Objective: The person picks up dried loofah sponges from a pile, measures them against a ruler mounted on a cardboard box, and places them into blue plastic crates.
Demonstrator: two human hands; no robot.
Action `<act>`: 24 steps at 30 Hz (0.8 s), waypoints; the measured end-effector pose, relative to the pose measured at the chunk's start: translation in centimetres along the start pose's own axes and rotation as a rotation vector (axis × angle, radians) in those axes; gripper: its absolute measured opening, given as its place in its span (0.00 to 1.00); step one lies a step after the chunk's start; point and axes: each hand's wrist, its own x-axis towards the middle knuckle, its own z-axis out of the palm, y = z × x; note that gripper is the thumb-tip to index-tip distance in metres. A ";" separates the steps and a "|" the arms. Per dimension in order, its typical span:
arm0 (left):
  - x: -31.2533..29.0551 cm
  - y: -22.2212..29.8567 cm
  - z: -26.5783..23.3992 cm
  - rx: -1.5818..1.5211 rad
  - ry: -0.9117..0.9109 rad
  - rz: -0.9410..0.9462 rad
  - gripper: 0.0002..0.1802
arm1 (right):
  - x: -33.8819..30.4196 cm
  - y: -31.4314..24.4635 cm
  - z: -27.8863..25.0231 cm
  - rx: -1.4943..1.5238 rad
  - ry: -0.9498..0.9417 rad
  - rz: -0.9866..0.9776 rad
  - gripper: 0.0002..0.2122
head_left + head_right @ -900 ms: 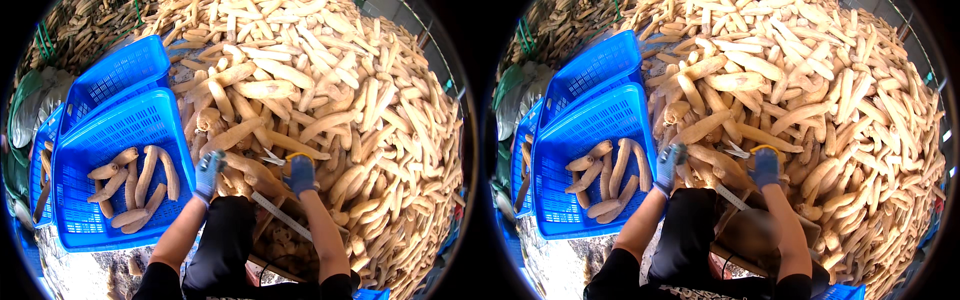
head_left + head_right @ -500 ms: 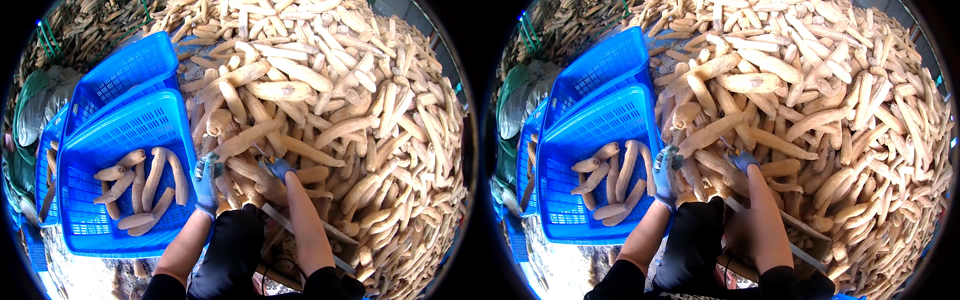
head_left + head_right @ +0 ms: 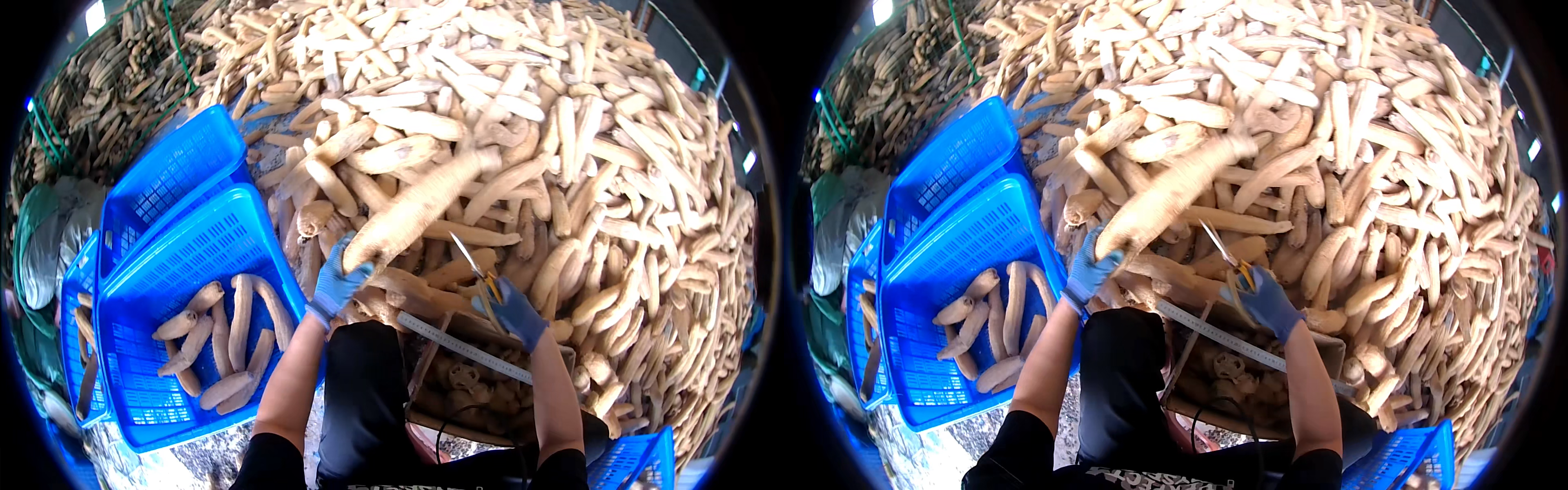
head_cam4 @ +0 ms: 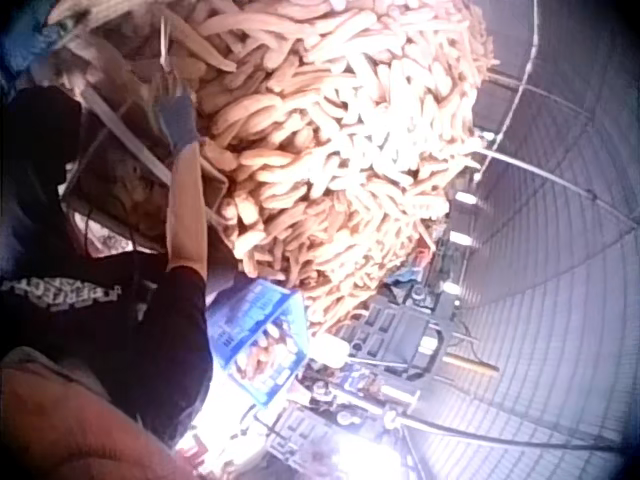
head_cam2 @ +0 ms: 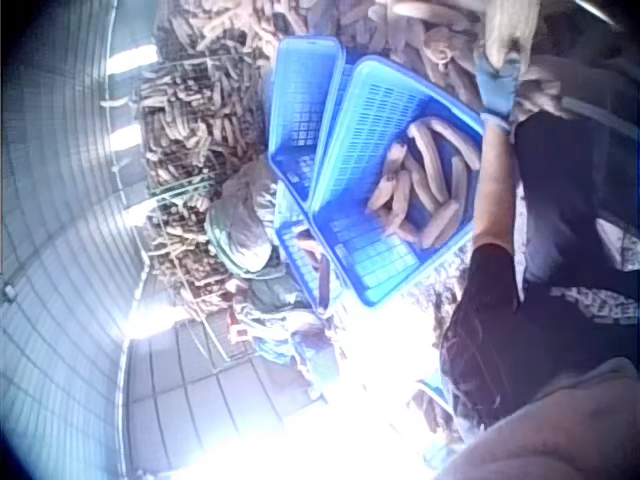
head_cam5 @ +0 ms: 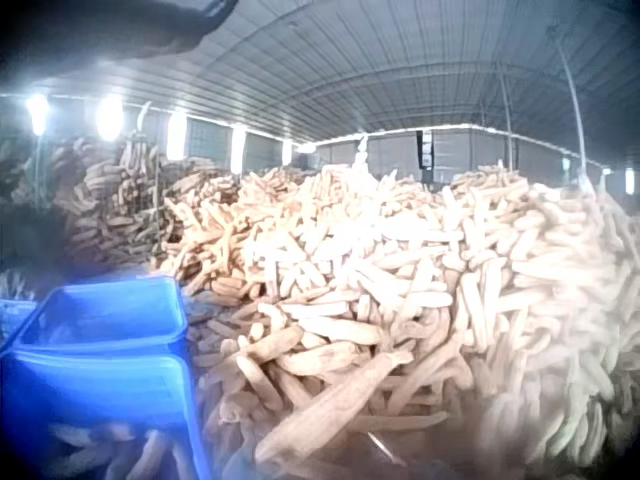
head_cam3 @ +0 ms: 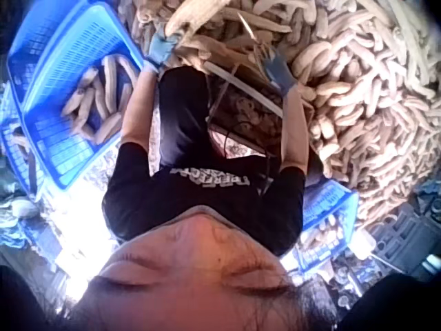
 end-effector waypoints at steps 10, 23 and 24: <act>-1.9 3.7 11.6 -0.807 -0.339 -0.581 0.24 | -13.1 1.2 1.8 0.981 0.519 0.150 0.09; -11.2 4.3 26.1 -0.265 -0.800 -0.611 0.31 | -33.6 5.6 -7.4 1.459 1.224 -0.105 0.14; -11.0 3.3 26.5 -0.264 -0.817 -0.643 0.31 | -36.9 8.3 -8.0 1.059 1.360 0.150 0.15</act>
